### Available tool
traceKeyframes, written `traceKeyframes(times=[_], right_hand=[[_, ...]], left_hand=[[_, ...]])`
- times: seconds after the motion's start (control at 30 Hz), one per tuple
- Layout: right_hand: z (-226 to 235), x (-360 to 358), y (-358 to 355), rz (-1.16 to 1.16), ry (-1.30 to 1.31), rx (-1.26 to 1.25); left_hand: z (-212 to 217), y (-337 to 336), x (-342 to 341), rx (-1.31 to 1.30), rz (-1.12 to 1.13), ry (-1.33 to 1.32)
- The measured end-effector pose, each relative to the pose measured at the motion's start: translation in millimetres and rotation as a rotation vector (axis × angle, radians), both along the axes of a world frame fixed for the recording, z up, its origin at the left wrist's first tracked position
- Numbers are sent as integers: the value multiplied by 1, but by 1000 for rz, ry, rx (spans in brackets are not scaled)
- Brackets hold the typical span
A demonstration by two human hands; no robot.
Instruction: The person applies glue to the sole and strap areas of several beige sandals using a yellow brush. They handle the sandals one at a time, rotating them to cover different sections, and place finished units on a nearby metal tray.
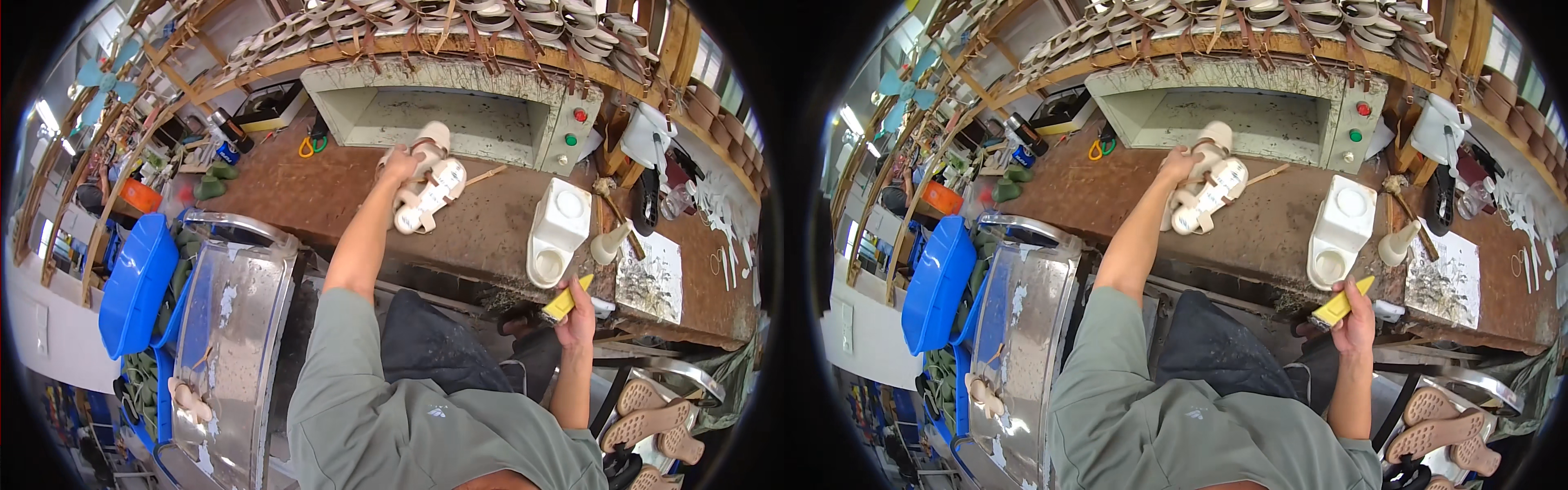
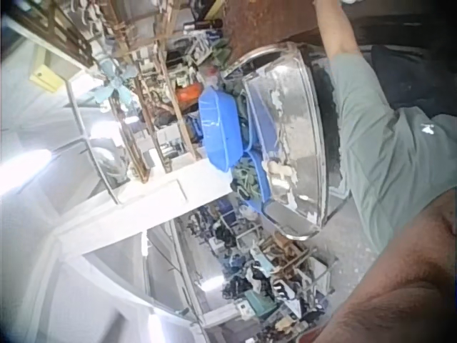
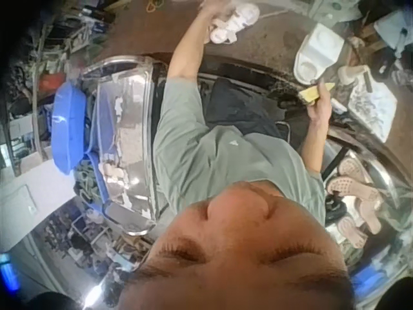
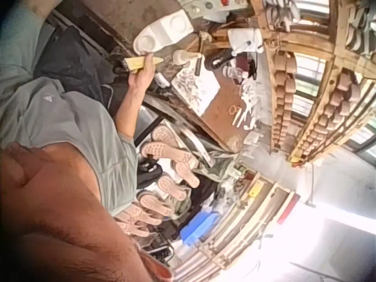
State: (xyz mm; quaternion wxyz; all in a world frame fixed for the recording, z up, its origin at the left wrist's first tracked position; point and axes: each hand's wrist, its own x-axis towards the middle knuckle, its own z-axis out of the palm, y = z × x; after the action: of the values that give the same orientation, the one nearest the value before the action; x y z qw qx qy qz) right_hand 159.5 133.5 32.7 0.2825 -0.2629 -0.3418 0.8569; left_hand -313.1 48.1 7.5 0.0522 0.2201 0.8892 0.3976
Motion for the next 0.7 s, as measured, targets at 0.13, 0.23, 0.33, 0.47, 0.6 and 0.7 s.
traceKeyframes(times=[0.13, 0.23, 0.33, 0.47, 0.6, 0.7], right_hand=[[-13, 9, 24, -98, -21, -14], [-22, 3, 34, -58, -9, -17], [-22, -14, 24, -34, 59, -32], [-15, -34, 0, 26, 142, 40], [-11, -18, -1, -78, 185, 341], [-4, -1, 5, -276, 150, 548]], left_hand=[[-2, -13, 47, -59, -48, 674], [25, -64, 92, -144, -68, 584], [30, -80, 136, -356, -31, 122], [-36, -70, 132, 39, -59, -73], [-6, -61, 142, 740, -33, -97], [81, -84, 173, 903, -8, 245]])
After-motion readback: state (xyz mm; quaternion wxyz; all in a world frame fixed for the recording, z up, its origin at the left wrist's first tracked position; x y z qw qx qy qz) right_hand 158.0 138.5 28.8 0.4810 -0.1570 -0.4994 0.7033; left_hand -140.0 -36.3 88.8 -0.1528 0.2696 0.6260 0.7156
